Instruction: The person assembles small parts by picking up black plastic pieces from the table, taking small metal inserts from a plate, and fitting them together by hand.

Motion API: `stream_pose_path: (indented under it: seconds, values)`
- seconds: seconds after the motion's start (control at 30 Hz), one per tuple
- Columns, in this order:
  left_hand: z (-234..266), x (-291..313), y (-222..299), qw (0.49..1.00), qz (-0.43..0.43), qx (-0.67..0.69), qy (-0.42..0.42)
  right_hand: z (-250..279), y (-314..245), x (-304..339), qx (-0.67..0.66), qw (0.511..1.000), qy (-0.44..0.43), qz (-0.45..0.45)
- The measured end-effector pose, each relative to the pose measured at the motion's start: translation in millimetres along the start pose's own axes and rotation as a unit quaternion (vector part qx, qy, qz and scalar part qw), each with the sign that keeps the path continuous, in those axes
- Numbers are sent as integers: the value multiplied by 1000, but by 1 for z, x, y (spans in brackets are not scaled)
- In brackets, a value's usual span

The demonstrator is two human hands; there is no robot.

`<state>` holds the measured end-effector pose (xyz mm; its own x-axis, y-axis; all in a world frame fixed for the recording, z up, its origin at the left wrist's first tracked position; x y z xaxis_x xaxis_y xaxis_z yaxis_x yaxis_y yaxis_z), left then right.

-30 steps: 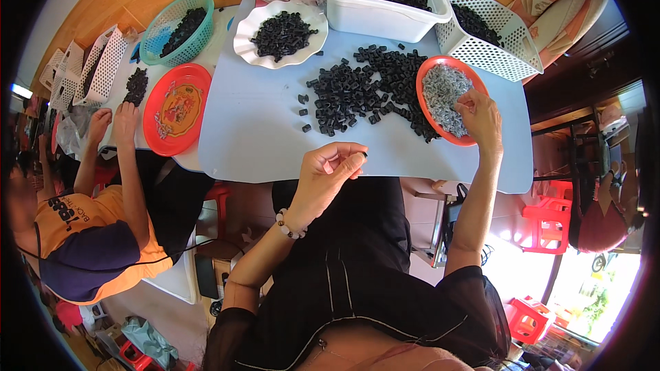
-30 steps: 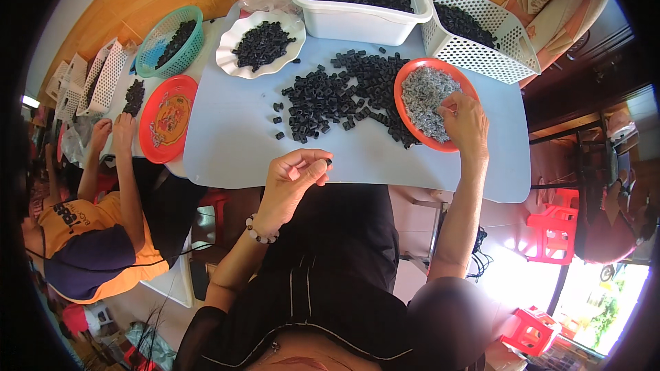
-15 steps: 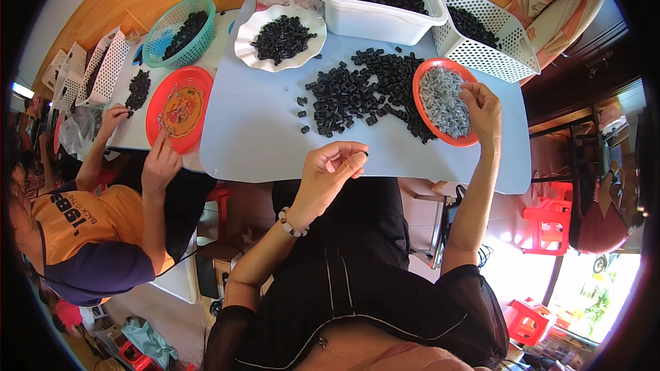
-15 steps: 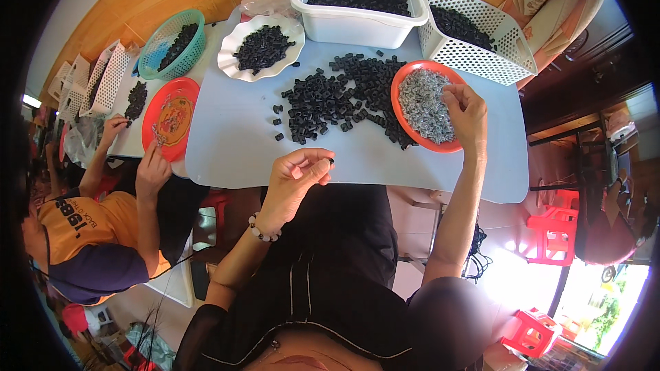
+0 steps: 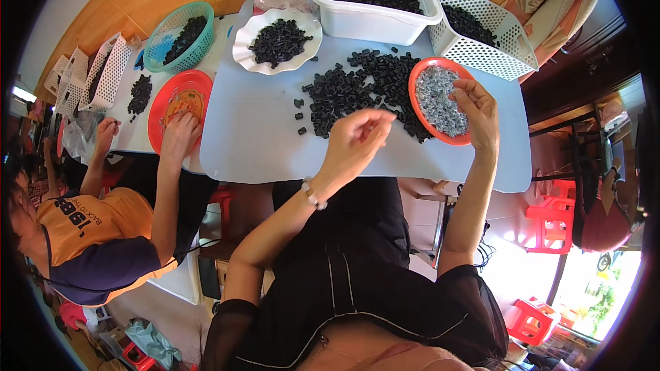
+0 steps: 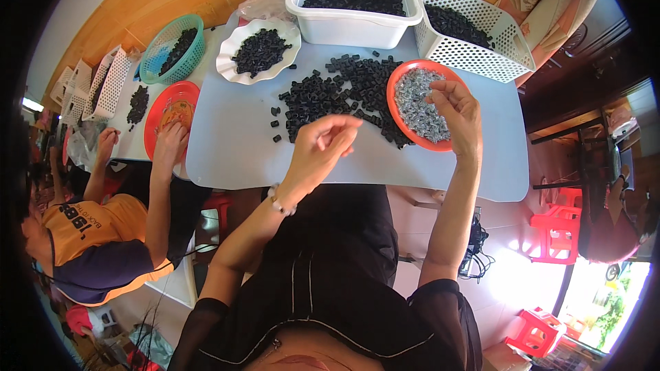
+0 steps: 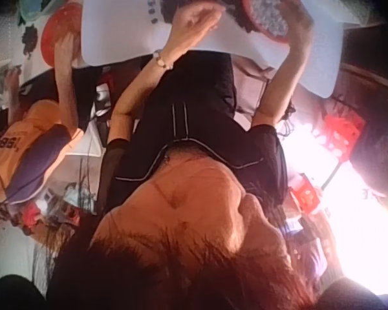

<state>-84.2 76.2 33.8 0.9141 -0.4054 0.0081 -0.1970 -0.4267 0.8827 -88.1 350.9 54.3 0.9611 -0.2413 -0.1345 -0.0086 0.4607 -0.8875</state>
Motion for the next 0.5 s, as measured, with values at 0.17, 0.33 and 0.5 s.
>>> stream_pose_path:
  seconds: [0.17,0.33,0.5]
  values:
    - [-35,-51,-3,988,-85,-114,-60,-7,-26,17,-36,999,-4,15]
    - [-57,-73,-3,937,-205,-254,-122,-4,-25,22,-48,999,-24,5]
    - [-62,-78,-11,897,-261,-326,-148,-2,-20,21,-36,999,-34,14]
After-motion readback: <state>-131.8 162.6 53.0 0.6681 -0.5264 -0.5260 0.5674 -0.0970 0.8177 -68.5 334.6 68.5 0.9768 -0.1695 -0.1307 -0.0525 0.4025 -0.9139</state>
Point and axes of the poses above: each hand's wrist, its own x-axis away from the middle knuckle, its own z-axis out of the back of the hand, y = z × x, the point moved 1 cm from there along -x, towards the middle knuckle, and after that the axes turned 15 degrees about x, right-handed, at the moved point
